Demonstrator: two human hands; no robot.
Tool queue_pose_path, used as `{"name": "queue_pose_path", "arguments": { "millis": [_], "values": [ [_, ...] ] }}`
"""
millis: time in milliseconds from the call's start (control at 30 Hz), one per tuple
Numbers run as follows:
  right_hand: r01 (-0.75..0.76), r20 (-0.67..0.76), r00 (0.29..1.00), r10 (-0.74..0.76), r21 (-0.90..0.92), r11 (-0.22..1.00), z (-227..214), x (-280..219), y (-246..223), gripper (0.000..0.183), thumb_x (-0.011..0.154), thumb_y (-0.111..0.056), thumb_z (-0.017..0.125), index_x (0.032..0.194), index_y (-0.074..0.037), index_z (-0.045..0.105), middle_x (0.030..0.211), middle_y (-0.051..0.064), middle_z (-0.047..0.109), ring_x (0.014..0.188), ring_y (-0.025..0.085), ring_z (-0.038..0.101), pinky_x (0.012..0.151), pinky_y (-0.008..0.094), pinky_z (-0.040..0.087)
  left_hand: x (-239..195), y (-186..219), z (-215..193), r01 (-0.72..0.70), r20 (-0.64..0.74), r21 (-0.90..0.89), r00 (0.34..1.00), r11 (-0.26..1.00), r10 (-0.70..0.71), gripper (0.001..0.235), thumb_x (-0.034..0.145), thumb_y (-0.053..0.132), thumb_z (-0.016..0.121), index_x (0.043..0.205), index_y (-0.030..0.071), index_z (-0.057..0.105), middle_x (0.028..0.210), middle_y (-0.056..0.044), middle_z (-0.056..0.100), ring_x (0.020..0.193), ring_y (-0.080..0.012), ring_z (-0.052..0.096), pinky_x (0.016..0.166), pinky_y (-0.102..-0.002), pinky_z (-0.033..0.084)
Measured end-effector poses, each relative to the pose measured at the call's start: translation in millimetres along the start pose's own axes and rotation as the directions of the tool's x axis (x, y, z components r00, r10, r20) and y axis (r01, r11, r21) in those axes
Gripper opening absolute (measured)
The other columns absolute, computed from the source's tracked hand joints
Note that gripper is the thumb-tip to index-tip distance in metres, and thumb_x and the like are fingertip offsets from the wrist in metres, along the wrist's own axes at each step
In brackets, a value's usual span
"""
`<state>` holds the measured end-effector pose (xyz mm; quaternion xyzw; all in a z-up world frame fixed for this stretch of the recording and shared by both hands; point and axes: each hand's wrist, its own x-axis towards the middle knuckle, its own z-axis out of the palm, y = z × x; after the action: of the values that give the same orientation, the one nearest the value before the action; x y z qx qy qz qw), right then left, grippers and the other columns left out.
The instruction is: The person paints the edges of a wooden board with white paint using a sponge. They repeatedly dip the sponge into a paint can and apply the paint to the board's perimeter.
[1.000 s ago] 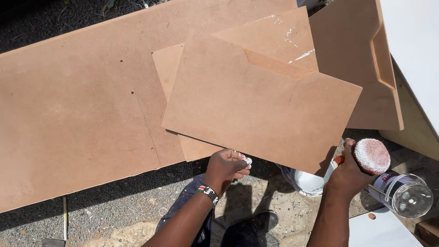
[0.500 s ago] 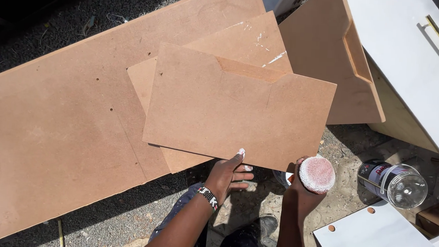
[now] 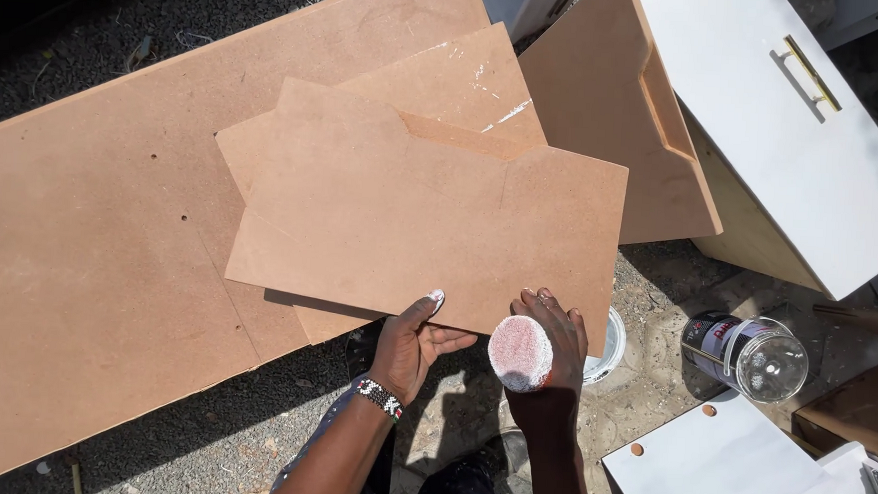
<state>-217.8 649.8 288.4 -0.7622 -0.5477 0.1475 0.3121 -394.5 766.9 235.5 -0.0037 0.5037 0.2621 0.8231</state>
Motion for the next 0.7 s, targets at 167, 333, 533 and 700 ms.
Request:
{"name": "queue_pose_path", "arguments": {
  "millis": [167,333,533,700],
  "values": [
    [0.188,0.081,0.981,-0.175,-0.199,0.962,-35.0,18.3,-9.9,0.062,0.109,-0.038,0.07,0.168,-0.017,0.068,0.181,0.007,0.064,0.174,0.031,0.055,0.147,0.059,0.027,-8.1,16.6,12.4,-0.094,0.083,-0.006,0.992,0.996,0.094,0.022,0.095,0.016,0.089,0.086,0.0,0.077,0.094,-0.016,0.07,0.097,-0.0622,0.087,0.09,-0.081,0.076],
    [0.268,0.017,0.961,-0.278,-0.319,0.909,-37.3,31.6,-5.2,0.054,0.119,-0.034,0.059,0.169,-0.017,0.069,0.177,0.006,0.069,0.17,0.03,0.061,0.143,0.056,0.03,-32.8,38.9,40.9,-0.101,0.215,0.052,0.973,0.994,0.087,0.026,0.099,0.023,0.085,0.087,0.006,0.069,0.087,-0.016,0.072,0.104,-0.0687,0.088,0.094,-0.072,0.076],
    [0.249,-0.125,0.946,-0.299,-0.313,0.917,-43.4,47.6,-22.0,0.045,0.126,-0.026,0.045,0.151,-0.018,0.082,0.164,0.007,0.079,0.159,0.031,0.073,0.132,0.051,0.035,-45.6,53.1,50.4,-0.208,0.37,0.186,0.92,0.96,0.128,0.039,0.106,0.035,0.078,0.101,-0.003,0.083,0.111,-0.026,0.09,0.114,-0.0491,0.092,0.104,-0.06,0.075],
    [0.211,-0.291,0.911,-0.291,-0.278,0.937,-77.3,95.4,-83.5,0.018,0.121,-0.007,0.074,0.136,-0.008,0.084,0.14,0.009,0.089,0.133,0.03,0.082,0.124,0.045,0.037,-24.6,59.0,39.5,-0.285,0.293,0.451,0.942,0.846,0.162,0.073,0.098,0.045,0.095,0.072,0.026,0.03,0.081,0.007,0.018,0.095,-0.0388,0.098,0.069,-0.017,-0.003]
  ]
}}
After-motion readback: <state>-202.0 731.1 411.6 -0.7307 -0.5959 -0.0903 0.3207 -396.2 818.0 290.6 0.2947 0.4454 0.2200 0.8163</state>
